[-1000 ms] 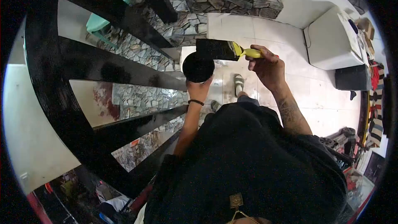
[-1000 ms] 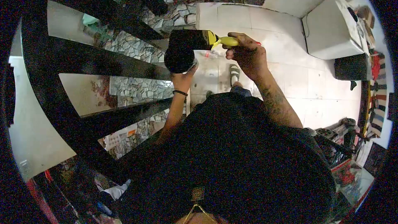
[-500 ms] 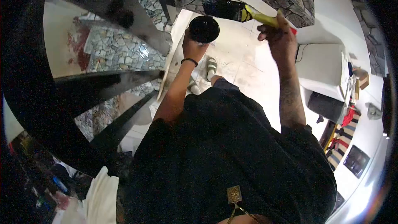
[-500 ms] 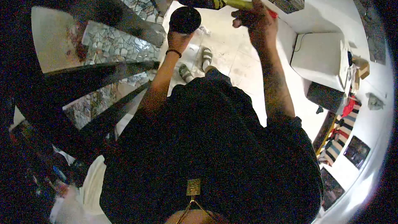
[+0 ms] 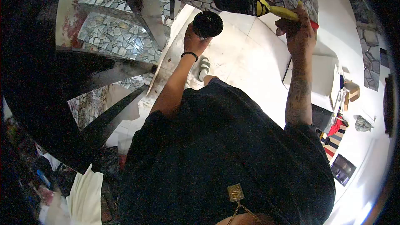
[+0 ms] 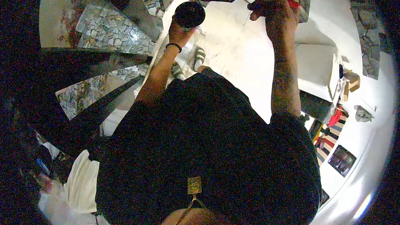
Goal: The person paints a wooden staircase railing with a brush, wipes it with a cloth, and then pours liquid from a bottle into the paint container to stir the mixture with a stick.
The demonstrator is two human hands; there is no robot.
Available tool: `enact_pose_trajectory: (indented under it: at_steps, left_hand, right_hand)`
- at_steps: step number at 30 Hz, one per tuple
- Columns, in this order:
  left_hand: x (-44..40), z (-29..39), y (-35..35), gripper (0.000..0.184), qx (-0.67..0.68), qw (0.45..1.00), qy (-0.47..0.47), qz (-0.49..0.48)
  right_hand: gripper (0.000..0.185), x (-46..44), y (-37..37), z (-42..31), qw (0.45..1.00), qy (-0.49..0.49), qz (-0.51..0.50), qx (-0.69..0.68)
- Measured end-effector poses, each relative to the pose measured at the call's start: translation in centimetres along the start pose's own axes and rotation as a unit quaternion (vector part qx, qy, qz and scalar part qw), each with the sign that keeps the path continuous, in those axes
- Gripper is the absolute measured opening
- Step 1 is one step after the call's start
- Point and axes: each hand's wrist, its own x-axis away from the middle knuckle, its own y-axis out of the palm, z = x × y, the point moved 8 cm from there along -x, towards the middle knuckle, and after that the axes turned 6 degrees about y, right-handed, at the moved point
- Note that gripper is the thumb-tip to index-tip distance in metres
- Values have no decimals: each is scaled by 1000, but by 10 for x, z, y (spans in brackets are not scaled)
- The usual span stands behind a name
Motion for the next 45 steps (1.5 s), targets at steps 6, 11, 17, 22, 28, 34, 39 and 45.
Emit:
enact_pose_trajectory:
  at_steps: [6,11,17,22,28,34,39,45]
  left_hand:
    - [-3,3,0,67,-31,998,55,-2]
    - [-17,-1,1,64,2,997,67,34]
    - [-35,-35,19,73,32,998,-48,37]
    - [-40,-87,43,77,39,996,-54,63]
    - [-43,-150,79,71,181,975,-115,66]
    - [-28,-175,89,66,382,891,-212,121]
    - [-7,-125,69,58,14,995,-83,51]
    - [58,-157,90,68,-99,968,-173,-152]
  right_hand:
    - [53,6,7,29,994,3,-93,-51]
    - [44,21,8,68,992,61,-56,-93]
    - [51,2,6,140,974,89,-56,-202]
    - [43,-38,9,208,946,115,-43,-300]
    - [40,-96,1,256,927,80,27,-365]
    - [35,-147,1,286,930,24,97,-353]
    - [28,-160,11,317,920,-3,229,-317]
    - [25,-167,33,303,942,-25,246,-229]
